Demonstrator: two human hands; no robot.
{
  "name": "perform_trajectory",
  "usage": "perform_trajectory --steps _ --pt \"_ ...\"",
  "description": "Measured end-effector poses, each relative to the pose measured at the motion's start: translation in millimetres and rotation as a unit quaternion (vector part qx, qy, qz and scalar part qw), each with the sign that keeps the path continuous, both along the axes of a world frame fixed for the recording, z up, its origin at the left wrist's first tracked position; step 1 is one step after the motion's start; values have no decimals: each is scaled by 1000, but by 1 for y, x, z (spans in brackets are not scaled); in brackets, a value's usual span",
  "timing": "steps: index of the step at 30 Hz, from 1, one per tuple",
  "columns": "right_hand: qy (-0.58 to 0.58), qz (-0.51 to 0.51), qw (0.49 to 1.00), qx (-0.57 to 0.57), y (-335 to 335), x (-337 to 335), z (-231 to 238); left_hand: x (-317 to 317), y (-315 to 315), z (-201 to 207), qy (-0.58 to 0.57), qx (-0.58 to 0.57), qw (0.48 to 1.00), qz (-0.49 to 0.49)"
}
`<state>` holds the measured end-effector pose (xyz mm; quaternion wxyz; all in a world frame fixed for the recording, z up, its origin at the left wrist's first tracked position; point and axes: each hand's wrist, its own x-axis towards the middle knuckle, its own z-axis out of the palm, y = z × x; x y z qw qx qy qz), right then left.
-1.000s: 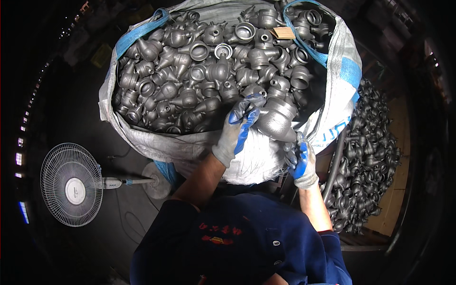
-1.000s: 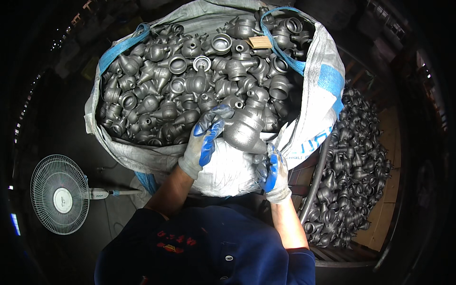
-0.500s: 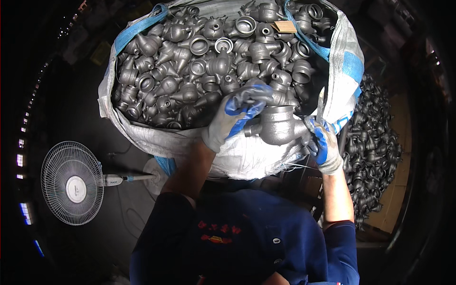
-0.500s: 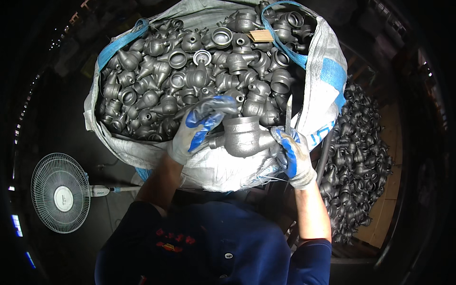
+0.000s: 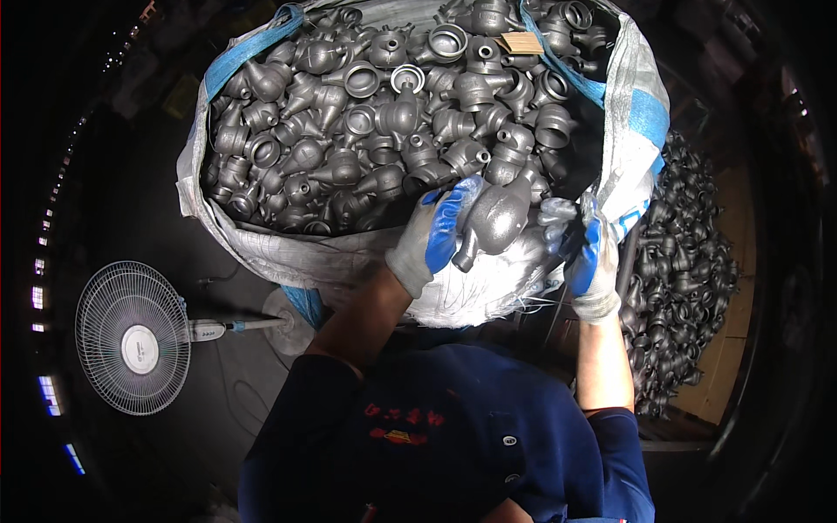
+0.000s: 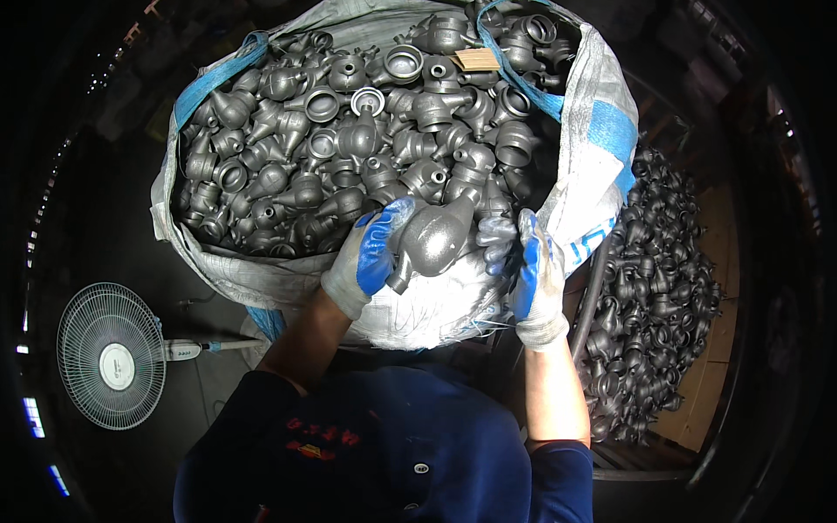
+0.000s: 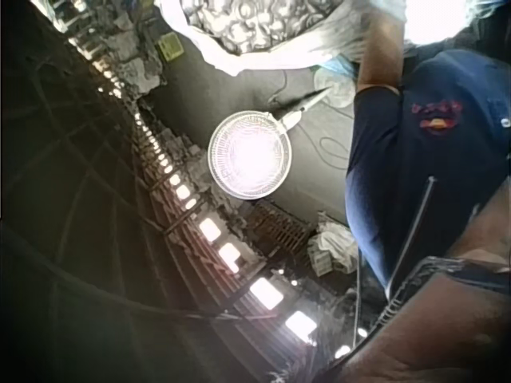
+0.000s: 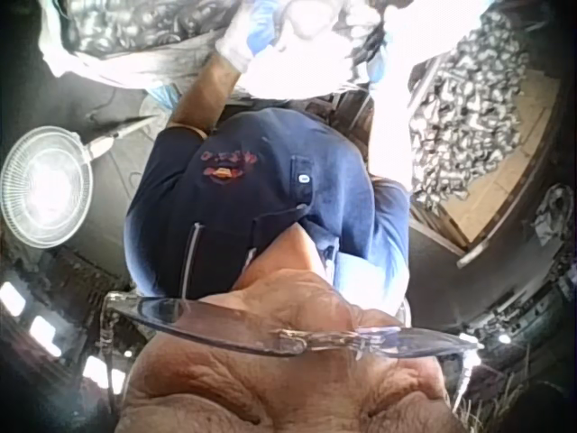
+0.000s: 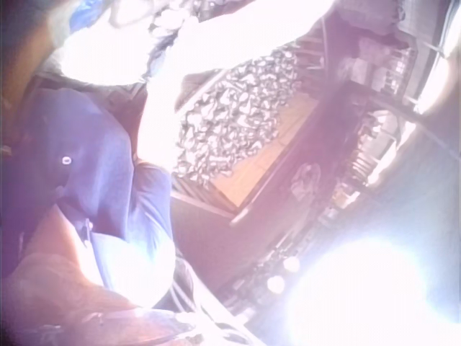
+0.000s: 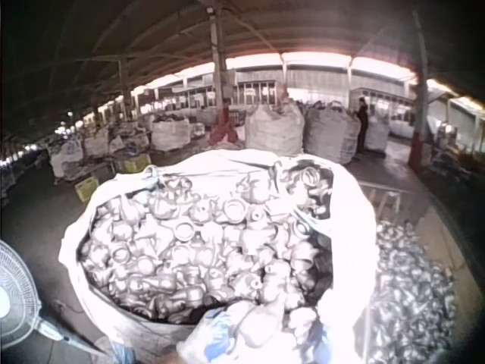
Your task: The person takes metal parts from a large bag one by one, scrapes each piece with a hand file, and places the finished parts into a basket on the floor.
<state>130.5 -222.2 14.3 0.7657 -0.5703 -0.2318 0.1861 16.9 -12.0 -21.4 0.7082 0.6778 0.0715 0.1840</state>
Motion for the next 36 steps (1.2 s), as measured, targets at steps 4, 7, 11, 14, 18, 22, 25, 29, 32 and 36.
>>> perform_trajectory --steps 4,7,11,14,18,22,25,29,32,36 --pt "-370 -122 902 -188 4 -5 17 -6 7 -7 -12 154 988 21" --pt "-31 -14 991 -133 2 -14 43 -6 5 -7 3 147 989 27" --pt "54 -12 997 -46 23 -30 55 -10 -1 3 3 -133 991 -2" --pt "17 -14 1000 -22 32 -32 49 -17 -2 13 25 -270 962 -12" --pt "37 35 999 -3 36 -34 35 -20 -1 21 -73 207 974 63" --pt "10 50 998 -20 40 -43 29 -19 -3 17 -58 -100 993 23" --pt "53 83 995 -23 44 -45 31 -25 5 13 7 -68 998 -8" --pt "-96 -25 995 -16 46 -31 32 -31 25 7 -93 320 942 41" --pt "-24 -35 999 14 39 -21 25 -28 43 4 -205 363 908 34" --pt "72 34 997 -8 35 -17 -2 -28 58 4 -154 284 946 -23"
